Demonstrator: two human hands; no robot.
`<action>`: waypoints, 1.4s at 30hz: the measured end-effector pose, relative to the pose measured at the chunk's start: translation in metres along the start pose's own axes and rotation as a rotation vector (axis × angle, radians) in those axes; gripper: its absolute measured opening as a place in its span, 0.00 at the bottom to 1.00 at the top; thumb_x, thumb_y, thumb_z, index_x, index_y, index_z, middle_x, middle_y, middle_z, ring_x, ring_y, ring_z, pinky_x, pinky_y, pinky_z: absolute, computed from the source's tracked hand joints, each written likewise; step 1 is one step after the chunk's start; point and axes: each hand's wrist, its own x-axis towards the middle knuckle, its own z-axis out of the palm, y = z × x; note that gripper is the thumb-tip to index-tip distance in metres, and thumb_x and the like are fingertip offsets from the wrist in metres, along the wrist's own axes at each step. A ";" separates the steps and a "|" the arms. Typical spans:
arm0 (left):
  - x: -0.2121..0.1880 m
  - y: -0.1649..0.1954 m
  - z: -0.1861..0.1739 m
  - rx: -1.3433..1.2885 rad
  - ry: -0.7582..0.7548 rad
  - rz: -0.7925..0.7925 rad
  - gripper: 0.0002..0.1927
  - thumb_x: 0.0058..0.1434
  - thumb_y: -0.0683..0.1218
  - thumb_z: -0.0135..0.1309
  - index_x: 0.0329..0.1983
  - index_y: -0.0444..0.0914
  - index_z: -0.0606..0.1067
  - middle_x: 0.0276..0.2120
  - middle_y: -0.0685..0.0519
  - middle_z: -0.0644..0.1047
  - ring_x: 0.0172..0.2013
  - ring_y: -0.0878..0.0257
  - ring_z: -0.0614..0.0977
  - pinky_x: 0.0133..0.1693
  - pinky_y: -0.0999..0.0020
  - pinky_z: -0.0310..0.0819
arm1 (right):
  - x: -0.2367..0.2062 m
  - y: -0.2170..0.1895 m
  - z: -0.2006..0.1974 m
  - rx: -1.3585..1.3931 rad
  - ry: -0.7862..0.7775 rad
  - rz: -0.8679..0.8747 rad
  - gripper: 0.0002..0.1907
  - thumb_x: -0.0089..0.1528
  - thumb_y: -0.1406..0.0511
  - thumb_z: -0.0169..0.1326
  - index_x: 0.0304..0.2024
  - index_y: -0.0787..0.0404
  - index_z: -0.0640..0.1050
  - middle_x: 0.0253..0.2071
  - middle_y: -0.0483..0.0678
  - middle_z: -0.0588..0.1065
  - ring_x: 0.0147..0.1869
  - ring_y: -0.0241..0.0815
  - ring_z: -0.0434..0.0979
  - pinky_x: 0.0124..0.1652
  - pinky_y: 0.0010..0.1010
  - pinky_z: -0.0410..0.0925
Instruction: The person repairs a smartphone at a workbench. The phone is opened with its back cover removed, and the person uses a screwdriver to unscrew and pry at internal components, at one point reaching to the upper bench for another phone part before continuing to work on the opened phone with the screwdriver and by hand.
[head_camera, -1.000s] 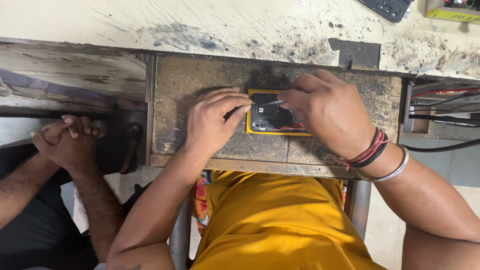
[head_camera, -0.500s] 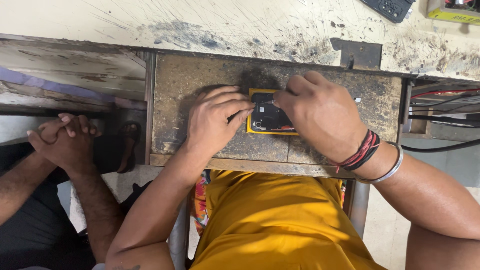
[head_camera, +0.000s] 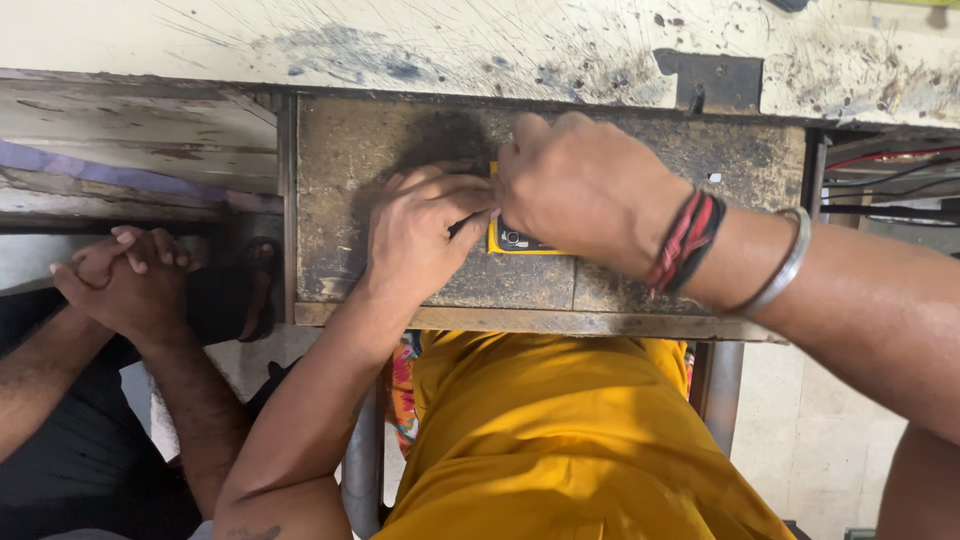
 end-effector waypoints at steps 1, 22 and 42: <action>0.000 0.001 -0.001 -0.009 -0.003 0.002 0.06 0.60 0.47 0.66 0.38 0.43 0.84 0.43 0.59 0.84 0.51 0.57 0.83 0.50 0.58 0.74 | 0.000 0.004 0.001 -0.001 0.065 -0.016 0.07 0.50 0.65 0.57 0.29 0.61 0.81 0.33 0.48 0.76 0.40 0.46 0.78 0.32 0.34 0.76; -0.001 -0.003 -0.001 -0.039 -0.065 0.109 0.05 0.60 0.44 0.63 0.39 0.44 0.85 0.46 0.57 0.84 0.56 0.58 0.82 0.57 0.53 0.71 | -0.054 0.015 0.043 0.189 -0.103 0.166 0.44 0.48 0.46 0.61 0.64 0.53 0.71 0.44 0.51 0.77 0.36 0.50 0.82 0.31 0.39 0.75; -0.001 -0.002 0.003 -0.067 -0.073 0.119 0.06 0.60 0.40 0.64 0.39 0.41 0.84 0.50 0.52 0.84 0.56 0.57 0.83 0.55 0.58 0.74 | -0.156 -0.063 0.122 1.084 0.625 0.746 0.07 0.70 0.73 0.53 0.49 0.61 0.79 0.40 0.50 0.81 0.39 0.42 0.83 0.40 0.28 0.73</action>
